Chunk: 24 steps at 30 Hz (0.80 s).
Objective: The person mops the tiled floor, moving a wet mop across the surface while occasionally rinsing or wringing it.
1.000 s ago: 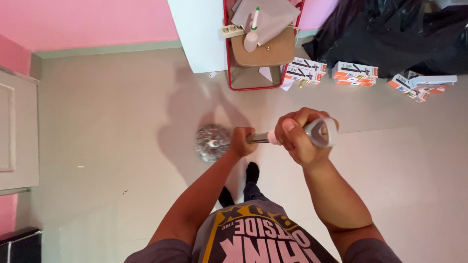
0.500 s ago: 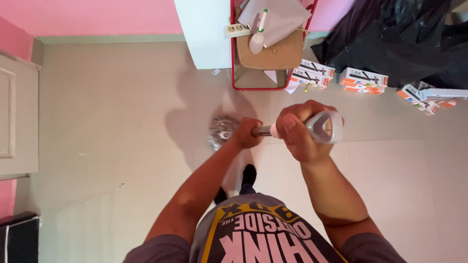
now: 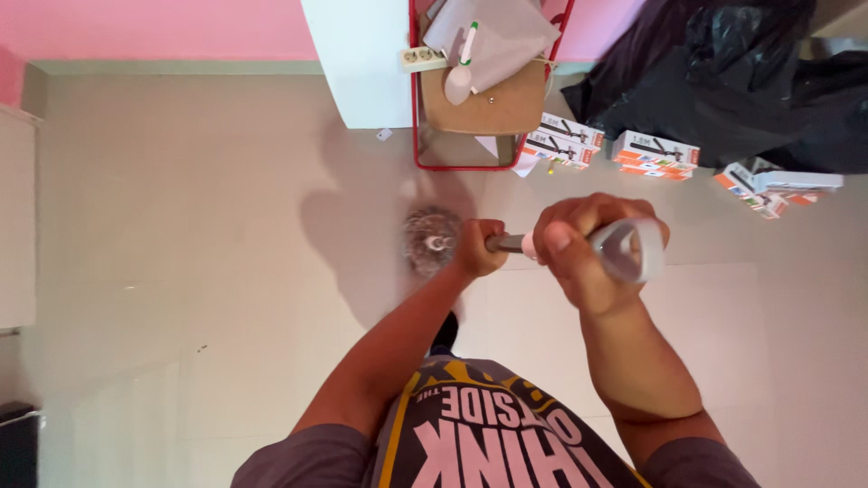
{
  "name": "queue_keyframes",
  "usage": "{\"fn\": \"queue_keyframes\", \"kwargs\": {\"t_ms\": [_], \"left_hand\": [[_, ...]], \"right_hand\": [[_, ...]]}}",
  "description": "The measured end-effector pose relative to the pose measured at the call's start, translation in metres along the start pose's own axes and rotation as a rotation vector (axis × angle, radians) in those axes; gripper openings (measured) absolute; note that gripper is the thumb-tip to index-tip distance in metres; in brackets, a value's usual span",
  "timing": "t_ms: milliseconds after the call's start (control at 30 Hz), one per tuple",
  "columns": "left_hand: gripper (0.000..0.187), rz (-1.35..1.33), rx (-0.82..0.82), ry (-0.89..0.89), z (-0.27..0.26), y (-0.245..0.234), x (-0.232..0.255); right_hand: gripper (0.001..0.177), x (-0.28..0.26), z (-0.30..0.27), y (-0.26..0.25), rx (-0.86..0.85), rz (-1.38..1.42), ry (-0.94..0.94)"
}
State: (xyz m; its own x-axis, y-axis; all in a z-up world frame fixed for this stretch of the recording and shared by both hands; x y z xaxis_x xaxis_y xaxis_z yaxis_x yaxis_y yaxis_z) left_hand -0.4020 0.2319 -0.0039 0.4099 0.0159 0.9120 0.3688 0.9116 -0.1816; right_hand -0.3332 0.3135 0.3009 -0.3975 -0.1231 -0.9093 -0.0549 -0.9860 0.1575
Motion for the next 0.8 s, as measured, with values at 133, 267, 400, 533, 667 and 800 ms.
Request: {"fn": "queue_keyframes", "kwargs": {"t_ms": [133,267,400,533,667,800], "left_hand": [[0.016,-0.038,-0.053,0.033,0.019,0.004,0.0],[0.019,-0.033,-0.068,0.122,0.022,-0.03,-0.026],[0.019,0.01,-0.069,0.176,0.031,-0.08,-0.053],[0.019,0.196,-0.012,0.227,0.042,-0.139,-0.076],[0.014,0.259,-0.012,0.038,0.041,-0.198,-0.1],[0.013,0.326,0.028,0.082,0.053,-0.2,-0.108]], "right_hand": [[0.028,0.0,0.017,0.009,-0.013,-0.077,-0.043],[0.024,0.014,0.035,0.035,-0.062,-0.115,-0.044],[0.027,0.036,0.061,0.056,-0.114,-0.048,-0.085],[0.031,0.079,0.075,0.068,-0.119,0.206,-0.045],[0.034,0.115,0.085,0.09,-0.099,0.245,-0.016],[0.032,0.11,0.104,0.094,-0.096,0.196,0.038]]}}
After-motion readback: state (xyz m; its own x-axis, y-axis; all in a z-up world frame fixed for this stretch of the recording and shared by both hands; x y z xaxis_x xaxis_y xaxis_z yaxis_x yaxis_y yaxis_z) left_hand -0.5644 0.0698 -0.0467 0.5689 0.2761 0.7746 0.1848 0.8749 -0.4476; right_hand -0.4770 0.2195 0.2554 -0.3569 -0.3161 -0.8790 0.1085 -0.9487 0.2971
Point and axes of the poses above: each hand's wrist, its own z-axis towards the middle knuckle, its own y-axis out of the palm, x = y × z, the point moved 2 cm from there along z, towards the middle knuckle, and after that the axes turned 3 degrees about y, right-handed, at the moved point
